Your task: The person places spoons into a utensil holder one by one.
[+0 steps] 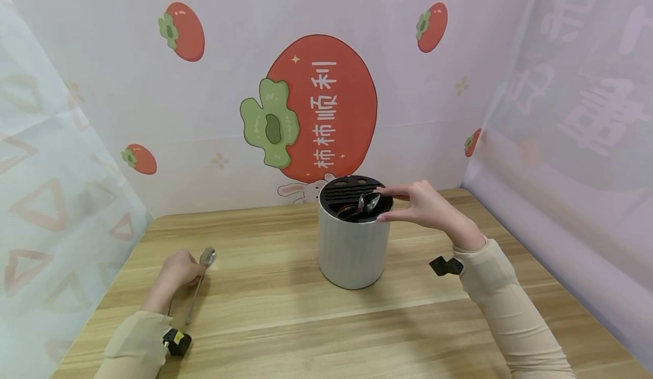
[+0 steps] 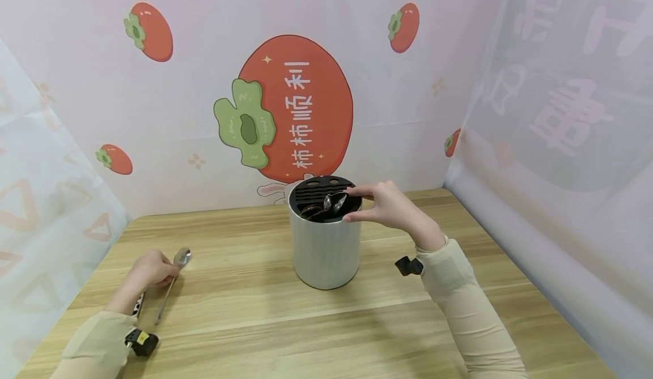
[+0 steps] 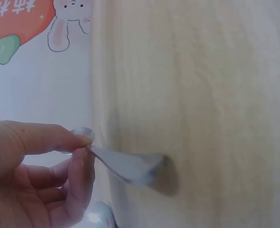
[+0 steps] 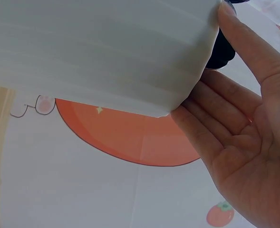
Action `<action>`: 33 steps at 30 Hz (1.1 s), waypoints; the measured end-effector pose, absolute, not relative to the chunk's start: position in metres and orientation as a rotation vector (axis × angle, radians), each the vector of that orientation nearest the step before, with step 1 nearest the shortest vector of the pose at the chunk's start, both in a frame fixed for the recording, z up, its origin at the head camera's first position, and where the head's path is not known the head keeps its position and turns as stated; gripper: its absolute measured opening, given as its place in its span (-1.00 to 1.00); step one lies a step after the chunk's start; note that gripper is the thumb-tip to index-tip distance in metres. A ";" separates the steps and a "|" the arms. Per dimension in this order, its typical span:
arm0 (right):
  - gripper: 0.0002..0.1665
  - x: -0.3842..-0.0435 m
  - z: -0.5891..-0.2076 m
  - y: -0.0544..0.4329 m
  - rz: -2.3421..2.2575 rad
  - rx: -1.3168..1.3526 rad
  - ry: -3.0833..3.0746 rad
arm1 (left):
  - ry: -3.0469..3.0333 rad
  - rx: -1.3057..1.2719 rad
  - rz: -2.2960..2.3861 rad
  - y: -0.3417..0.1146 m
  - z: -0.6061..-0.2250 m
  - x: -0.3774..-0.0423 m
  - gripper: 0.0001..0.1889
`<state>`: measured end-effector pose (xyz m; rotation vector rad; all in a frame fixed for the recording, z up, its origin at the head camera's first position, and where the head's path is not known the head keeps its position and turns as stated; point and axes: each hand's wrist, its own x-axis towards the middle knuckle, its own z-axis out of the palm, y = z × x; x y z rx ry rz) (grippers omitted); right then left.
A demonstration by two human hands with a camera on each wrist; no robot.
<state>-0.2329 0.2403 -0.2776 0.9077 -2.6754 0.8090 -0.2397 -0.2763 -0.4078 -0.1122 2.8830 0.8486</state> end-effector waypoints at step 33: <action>-0.31 -0.234 -0.279 0.242 0.794 0.894 -2.692 | 3.027 0.028 0.928 -0.239 -0.368 -0.235 -0.73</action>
